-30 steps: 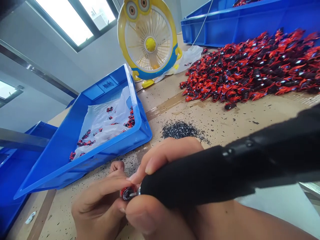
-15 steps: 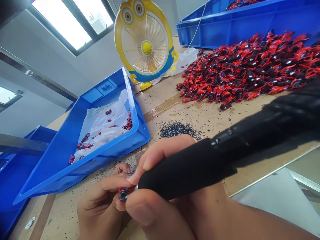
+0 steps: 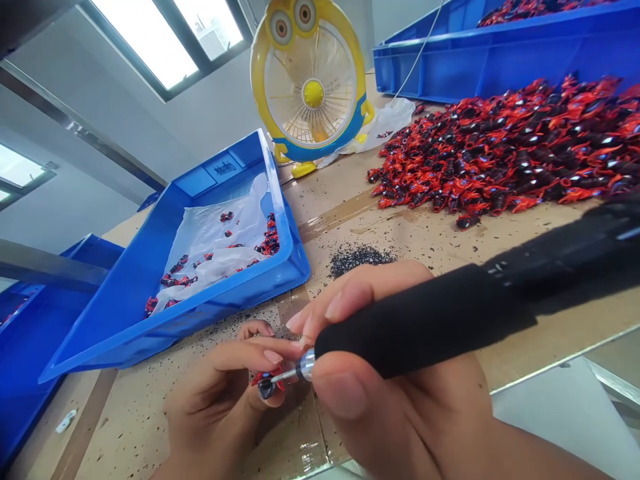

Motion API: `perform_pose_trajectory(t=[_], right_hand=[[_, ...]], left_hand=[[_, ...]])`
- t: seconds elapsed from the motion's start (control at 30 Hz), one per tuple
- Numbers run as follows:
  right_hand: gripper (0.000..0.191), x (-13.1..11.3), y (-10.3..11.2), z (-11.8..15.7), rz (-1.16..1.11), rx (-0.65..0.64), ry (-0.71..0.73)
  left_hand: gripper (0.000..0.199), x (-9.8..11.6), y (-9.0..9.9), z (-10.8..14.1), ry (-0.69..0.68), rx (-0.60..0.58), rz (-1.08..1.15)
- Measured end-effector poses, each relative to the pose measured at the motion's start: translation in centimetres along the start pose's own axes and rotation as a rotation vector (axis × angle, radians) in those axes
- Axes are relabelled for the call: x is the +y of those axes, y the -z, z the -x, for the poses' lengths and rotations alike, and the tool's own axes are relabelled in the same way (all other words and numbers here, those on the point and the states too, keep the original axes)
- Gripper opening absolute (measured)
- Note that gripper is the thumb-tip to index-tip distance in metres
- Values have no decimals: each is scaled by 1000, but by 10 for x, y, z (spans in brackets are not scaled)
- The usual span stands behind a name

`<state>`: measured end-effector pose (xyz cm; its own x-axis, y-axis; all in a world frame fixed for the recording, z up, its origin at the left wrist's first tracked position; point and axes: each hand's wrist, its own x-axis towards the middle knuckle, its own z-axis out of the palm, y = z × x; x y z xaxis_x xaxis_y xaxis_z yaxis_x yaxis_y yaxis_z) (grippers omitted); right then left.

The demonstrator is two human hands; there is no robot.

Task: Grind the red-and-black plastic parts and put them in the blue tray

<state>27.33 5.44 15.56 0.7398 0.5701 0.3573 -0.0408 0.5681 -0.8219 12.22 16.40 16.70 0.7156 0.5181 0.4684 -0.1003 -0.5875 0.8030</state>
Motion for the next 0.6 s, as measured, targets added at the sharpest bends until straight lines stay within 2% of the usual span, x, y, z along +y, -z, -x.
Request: perform_pose_trajectory(t=[0.13,0.27,0.37,0.5,0.6], right_hand=[[30,-3,-5,-4,69,22,70],[38,-7,-12,-15,84,-120,45],[42,-10,-16,-19,104,-145,46],[42,-10,-11,-15,162,-143,89],[30,-8,-1,-8,316,-179,174]], left_hand=[[10,0,2,-1,-4,-47,37],[9,0,4,0,-27,-43,10],[9,-1,3,-1,-58,-36,-38],[11,0,2,-3,-83,-48,-78],[12,0,3,-4,-88,-74,-106]])
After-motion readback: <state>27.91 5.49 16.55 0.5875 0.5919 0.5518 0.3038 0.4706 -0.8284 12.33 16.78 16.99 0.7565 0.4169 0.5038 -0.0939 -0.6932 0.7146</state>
